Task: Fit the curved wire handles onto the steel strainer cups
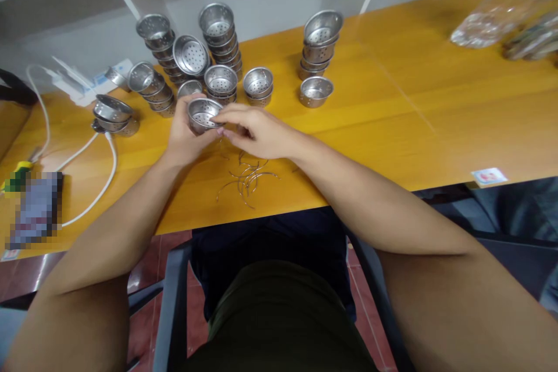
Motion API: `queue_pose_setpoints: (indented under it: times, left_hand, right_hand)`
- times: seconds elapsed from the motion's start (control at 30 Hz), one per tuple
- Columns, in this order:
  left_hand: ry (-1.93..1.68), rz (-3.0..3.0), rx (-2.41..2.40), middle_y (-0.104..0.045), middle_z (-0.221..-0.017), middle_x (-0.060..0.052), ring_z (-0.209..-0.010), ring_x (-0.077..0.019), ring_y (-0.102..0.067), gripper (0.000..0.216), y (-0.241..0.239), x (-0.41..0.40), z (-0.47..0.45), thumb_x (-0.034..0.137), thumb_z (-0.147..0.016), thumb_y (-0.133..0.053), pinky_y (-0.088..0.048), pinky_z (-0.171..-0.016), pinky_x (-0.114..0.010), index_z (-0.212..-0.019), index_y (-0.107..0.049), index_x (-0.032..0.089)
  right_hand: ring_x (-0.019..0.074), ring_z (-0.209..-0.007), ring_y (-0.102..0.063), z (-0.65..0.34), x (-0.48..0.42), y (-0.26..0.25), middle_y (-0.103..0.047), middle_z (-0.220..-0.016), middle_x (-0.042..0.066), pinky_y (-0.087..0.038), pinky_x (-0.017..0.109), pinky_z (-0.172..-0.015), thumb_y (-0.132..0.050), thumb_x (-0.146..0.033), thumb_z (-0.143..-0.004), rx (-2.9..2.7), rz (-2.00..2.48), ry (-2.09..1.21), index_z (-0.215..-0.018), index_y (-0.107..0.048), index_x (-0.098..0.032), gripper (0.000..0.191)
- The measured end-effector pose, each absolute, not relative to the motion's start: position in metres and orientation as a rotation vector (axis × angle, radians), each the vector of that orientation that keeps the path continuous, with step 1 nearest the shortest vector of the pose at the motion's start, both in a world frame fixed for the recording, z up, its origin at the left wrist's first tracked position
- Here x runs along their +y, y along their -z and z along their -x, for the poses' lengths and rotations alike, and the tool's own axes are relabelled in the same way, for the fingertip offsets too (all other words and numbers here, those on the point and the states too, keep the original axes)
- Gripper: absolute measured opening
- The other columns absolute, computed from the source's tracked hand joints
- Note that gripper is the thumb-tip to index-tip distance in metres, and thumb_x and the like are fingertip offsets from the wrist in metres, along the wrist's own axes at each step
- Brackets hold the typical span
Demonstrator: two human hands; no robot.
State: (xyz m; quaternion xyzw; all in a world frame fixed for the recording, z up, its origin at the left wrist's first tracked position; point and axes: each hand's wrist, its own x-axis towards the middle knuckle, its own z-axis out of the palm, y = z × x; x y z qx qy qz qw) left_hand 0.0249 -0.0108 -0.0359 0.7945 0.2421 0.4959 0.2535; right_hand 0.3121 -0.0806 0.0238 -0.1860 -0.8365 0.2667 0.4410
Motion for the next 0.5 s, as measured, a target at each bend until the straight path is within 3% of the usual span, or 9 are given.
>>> queue_pose_setpoints:
  times: [0.07,0.13,0.27,0.4,0.5]
  left_hand:
    - [-1.311,-2.151,0.634,-0.074,-0.147,-0.007,-0.134,-0.0320,-0.085,0.110,0.040,-0.011,-0.027,0.098,-0.093,-0.106,-0.075,-0.125,-0.056,-0.171,-0.054,0.040]
    - [-1.300,-2.136,0.602,-0.073,-0.150,-0.008,-0.136,-0.0322,-0.086,0.110,0.043,-0.010,-0.030,0.095,-0.095,-0.105,-0.076,-0.125,-0.056,-0.175,-0.051,0.043]
    - [-1.362,-2.125,0.611,-0.064,-0.175,-0.012,-0.157,-0.0374,-0.080,0.120,0.043,-0.009,-0.034,0.091,-0.094,-0.110,-0.076,-0.129,-0.058,-0.183,-0.039,0.052]
    - [-1.366,-2.116,0.739,-0.057,-0.192,-0.013,-0.158,-0.0355,-0.078,0.116,0.038,-0.014,-0.032,0.079,-0.098,-0.111,-0.079,-0.120,-0.050,-0.186,-0.040,0.053]
    - [-1.337,-2.141,0.752,-0.058,-0.195,-0.014,-0.154,-0.0327,-0.078,0.110,0.038,-0.017,-0.032,0.072,-0.104,-0.107,-0.080,-0.114,-0.045,-0.189,-0.039,0.051]
  right_hand:
    - [0.0155,-0.083,-0.068,-0.312,-0.082,-0.023,-0.085,-0.133,0.007,-0.058,0.032,-0.074,-0.080,-0.022,-0.115,-2.110,0.460,-0.705,-0.153,-0.084,-0.026,0.039]
    - [0.0144,-0.080,-0.067,-0.315,-0.082,-0.025,-0.084,-0.126,0.005,-0.058,0.031,-0.075,-0.082,-0.022,-0.112,-2.125,0.452,-0.708,-0.145,-0.085,-0.025,0.033]
    - [0.0249,-0.098,-0.076,-0.331,-0.072,-0.033,-0.085,-0.124,0.009,-0.066,0.042,-0.091,-0.090,-0.038,-0.117,-2.054,0.524,-0.595,-0.126,-0.090,-0.029,0.013]
    - [0.0313,-0.106,-0.071,-0.361,-0.040,-0.031,-0.085,-0.126,0.015,-0.064,0.051,-0.100,-0.088,-0.064,-0.123,-1.808,0.756,-0.330,-0.119,-0.093,-0.031,0.033]
    - [0.0321,-0.104,-0.068,-0.380,-0.012,-0.018,-0.083,-0.121,0.017,-0.063,0.052,-0.099,-0.092,-0.072,-0.119,-1.747,0.848,-0.271,-0.113,-0.092,-0.030,0.042]
